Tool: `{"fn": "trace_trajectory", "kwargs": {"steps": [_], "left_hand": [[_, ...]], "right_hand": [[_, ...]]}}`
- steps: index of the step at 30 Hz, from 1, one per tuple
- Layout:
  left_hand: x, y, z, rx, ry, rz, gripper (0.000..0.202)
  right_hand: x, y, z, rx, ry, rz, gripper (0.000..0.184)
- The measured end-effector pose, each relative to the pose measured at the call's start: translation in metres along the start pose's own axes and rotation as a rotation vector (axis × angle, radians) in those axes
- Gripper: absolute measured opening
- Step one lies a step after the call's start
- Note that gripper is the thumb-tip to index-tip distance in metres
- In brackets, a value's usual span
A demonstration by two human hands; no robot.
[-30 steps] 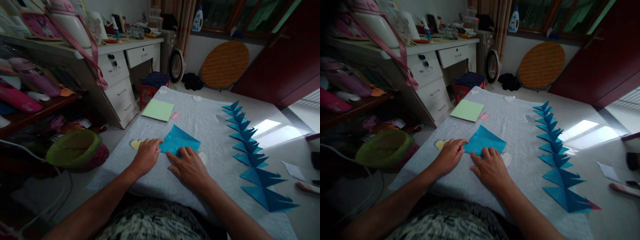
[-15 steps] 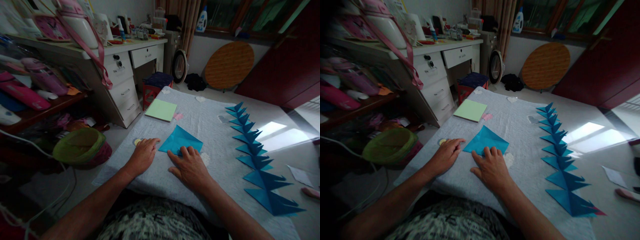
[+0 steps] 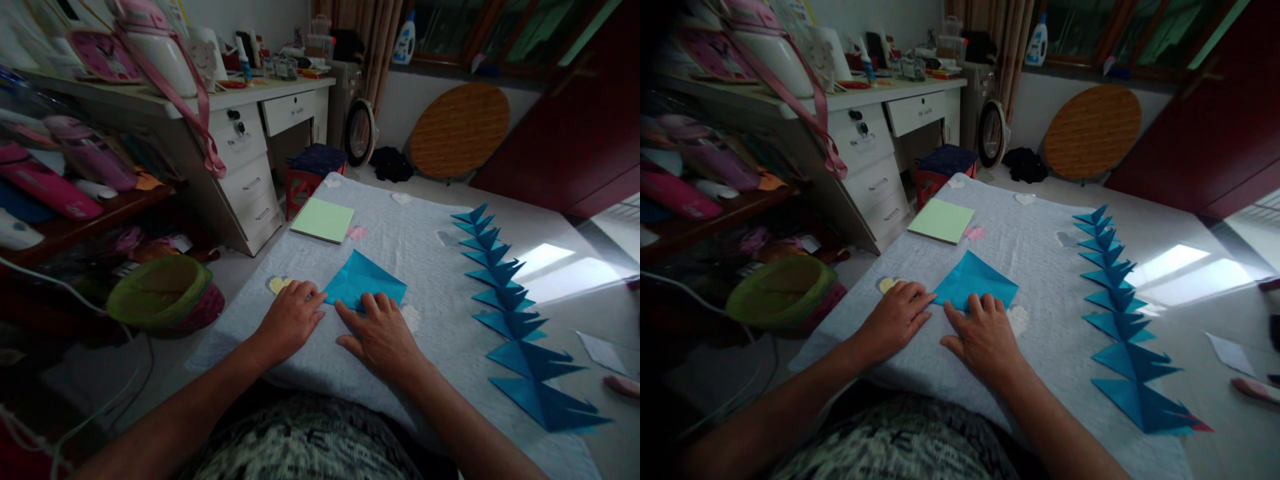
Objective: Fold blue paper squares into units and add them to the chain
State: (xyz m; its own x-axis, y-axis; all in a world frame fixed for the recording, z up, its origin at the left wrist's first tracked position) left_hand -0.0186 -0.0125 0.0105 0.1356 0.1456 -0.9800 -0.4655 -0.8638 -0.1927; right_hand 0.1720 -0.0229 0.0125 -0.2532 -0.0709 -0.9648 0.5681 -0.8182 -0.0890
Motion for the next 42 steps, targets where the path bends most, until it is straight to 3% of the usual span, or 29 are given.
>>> {"fn": "trace_trajectory", "kwargs": {"steps": [5,10,20,30,42], "left_hand": [[0.000,-0.010,0.007,-0.187,0.194,-0.003,0.012],[0.005,-0.020,0.007,-0.278,0.151,0.013,0.010],[0.008,-0.022,0.011,-0.281,0.130,0.014,0.010],[0.006,-0.021,0.015,-0.276,0.125,0.013,0.011],[0.001,-0.010,0.033,-0.254,0.201,0.005,0.010]], "right_hand": [[0.001,0.001,0.000,0.017,-0.010,-0.008,0.058],[0.004,0.002,-0.001,0.018,-0.069,-0.008,0.057],[0.003,-0.002,0.001,-0.054,-0.265,0.057,0.057],[0.002,-0.008,0.003,-0.035,-0.214,0.065,0.058],[-0.005,-0.020,0.010,-0.017,-0.162,0.133,0.064]]}}
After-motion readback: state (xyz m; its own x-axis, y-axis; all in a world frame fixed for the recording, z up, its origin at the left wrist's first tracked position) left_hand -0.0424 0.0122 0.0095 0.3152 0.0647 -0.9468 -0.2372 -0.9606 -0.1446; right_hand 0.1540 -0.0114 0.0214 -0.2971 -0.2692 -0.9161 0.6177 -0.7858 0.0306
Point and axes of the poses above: each hand's wrist, its own y-axis away from the middle knuckle, its own x-axis out of the palm, z = x × y, the point moved 3 cm from there along -y, towards the middle knuckle, and after that the axes turned 14 degrees about -y, right-handed, at the moved point
